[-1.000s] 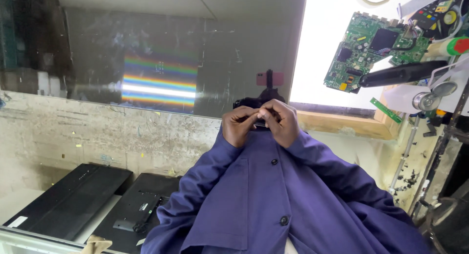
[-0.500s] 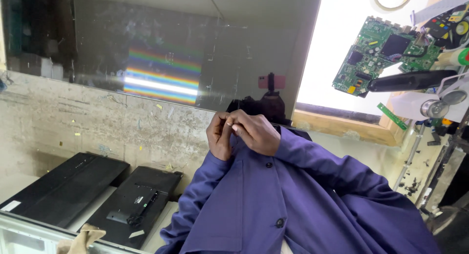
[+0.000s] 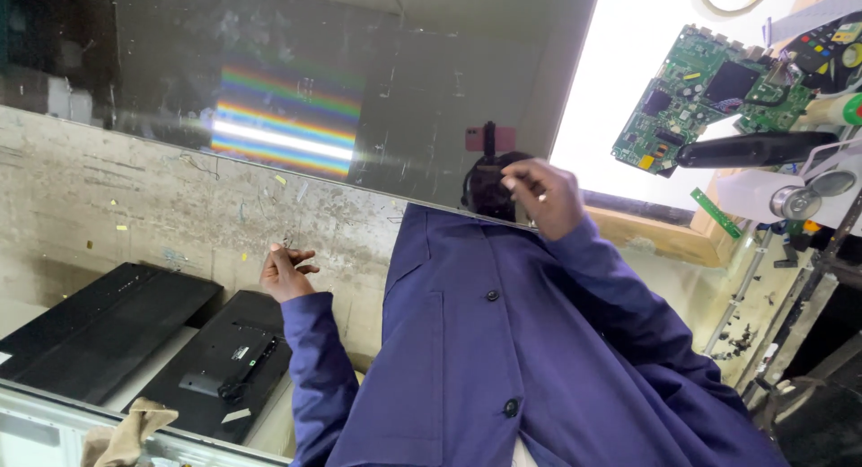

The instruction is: The person works on the edge of a large flat-screen display, using a small tool to pry or adjust components along the frame. The camera angle is low, looking up at the screen and the person's torso.

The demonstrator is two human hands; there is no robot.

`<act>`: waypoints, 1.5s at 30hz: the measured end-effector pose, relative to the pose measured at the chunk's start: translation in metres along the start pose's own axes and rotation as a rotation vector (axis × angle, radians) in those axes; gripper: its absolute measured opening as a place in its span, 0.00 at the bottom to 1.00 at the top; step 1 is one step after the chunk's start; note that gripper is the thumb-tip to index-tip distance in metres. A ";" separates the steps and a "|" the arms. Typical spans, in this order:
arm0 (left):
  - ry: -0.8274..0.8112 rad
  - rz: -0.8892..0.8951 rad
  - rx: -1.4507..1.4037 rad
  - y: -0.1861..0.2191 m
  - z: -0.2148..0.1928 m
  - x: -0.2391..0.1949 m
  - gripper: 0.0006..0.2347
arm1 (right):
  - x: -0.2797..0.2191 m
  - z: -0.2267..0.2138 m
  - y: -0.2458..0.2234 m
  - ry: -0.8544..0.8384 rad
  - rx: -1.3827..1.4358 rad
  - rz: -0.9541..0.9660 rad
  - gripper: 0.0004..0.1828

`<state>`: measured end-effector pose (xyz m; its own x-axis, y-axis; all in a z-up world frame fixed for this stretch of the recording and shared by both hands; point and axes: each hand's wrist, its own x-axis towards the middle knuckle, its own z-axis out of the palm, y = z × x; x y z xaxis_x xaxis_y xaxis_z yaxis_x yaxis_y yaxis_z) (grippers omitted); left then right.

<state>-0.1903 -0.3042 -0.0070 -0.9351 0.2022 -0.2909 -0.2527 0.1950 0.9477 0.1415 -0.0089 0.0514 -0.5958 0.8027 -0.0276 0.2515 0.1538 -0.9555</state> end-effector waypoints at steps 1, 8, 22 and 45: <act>-0.001 -0.002 0.001 -0.013 -0.013 0.010 0.17 | 0.001 -0.014 0.014 0.001 -0.001 0.003 0.06; -0.012 0.009 0.377 -0.109 -0.062 0.064 0.36 | 0.011 -0.056 0.058 0.227 -0.669 -0.204 0.06; -0.211 0.336 0.312 0.062 0.107 -0.006 0.13 | 0.015 -0.052 0.069 0.180 -0.816 -0.250 0.03; -1.144 0.626 0.225 0.057 0.317 -0.108 0.08 | 0.022 -0.054 0.074 0.146 -0.576 -0.309 0.06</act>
<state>-0.0250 -0.0108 0.0370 -0.1140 0.9844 0.1339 0.2920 -0.0957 0.9516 0.1879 0.0510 -0.0045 -0.6068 0.7358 0.3006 0.4773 0.6397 -0.6024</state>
